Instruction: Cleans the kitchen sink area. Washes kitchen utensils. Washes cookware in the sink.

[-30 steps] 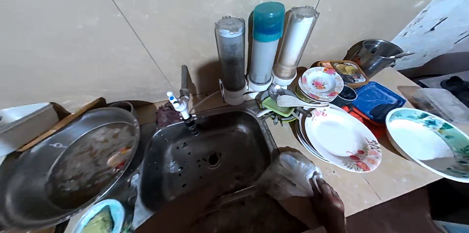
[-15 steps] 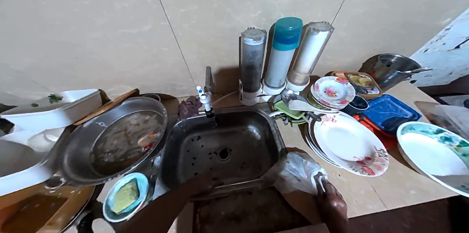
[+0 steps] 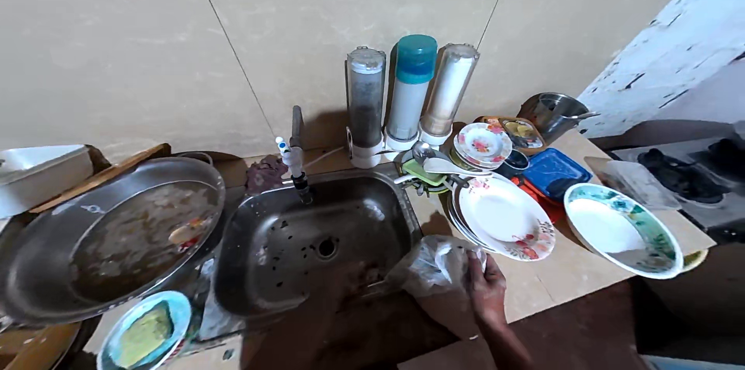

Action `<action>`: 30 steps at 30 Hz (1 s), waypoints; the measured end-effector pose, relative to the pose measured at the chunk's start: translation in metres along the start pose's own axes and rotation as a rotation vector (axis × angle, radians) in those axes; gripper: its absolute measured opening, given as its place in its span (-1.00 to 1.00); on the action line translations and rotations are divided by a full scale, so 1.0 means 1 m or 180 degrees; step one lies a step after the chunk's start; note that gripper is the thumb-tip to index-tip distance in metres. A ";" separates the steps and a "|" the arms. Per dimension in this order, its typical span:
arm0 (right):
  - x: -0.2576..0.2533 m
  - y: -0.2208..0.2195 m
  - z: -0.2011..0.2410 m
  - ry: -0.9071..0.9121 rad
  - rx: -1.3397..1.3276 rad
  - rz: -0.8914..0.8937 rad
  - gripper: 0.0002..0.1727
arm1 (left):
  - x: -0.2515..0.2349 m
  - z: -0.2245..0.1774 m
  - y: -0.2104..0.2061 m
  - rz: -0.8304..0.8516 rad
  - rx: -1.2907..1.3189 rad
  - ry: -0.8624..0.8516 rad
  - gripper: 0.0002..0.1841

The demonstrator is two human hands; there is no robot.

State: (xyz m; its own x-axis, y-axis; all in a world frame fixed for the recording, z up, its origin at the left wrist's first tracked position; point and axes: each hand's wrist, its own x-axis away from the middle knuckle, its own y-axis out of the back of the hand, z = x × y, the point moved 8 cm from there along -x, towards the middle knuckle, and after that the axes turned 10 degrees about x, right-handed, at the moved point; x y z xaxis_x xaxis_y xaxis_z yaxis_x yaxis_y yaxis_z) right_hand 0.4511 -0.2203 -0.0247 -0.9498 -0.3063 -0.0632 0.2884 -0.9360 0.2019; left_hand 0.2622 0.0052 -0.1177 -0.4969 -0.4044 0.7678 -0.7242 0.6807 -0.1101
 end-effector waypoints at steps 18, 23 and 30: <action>-0.023 -0.012 0.100 -0.0106 -0.1469 0.0450 -0.67 | 0.097 -0.126 -0.189 0.0992 -0.2858 -0.2258 -0.64; -0.040 0.002 0.092 -0.0084 -0.1497 0.0845 -0.64 | 0.136 -0.149 -0.162 0.0944 -0.2047 -0.3349 -0.53; -0.019 -0.023 0.137 0.1068 -0.1251 0.2182 -0.62 | 0.141 -0.122 -0.134 0.0191 -0.3251 -0.3237 -0.69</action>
State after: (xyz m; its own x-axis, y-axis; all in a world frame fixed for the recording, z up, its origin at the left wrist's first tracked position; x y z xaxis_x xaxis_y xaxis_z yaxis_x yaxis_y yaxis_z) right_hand 0.4462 -0.1693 0.1057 -0.4822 -0.8034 -0.3492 0.8655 -0.4985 -0.0484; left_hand 0.3474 -0.0685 0.0827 -0.9479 -0.3156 -0.0436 -0.2543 0.6672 0.7001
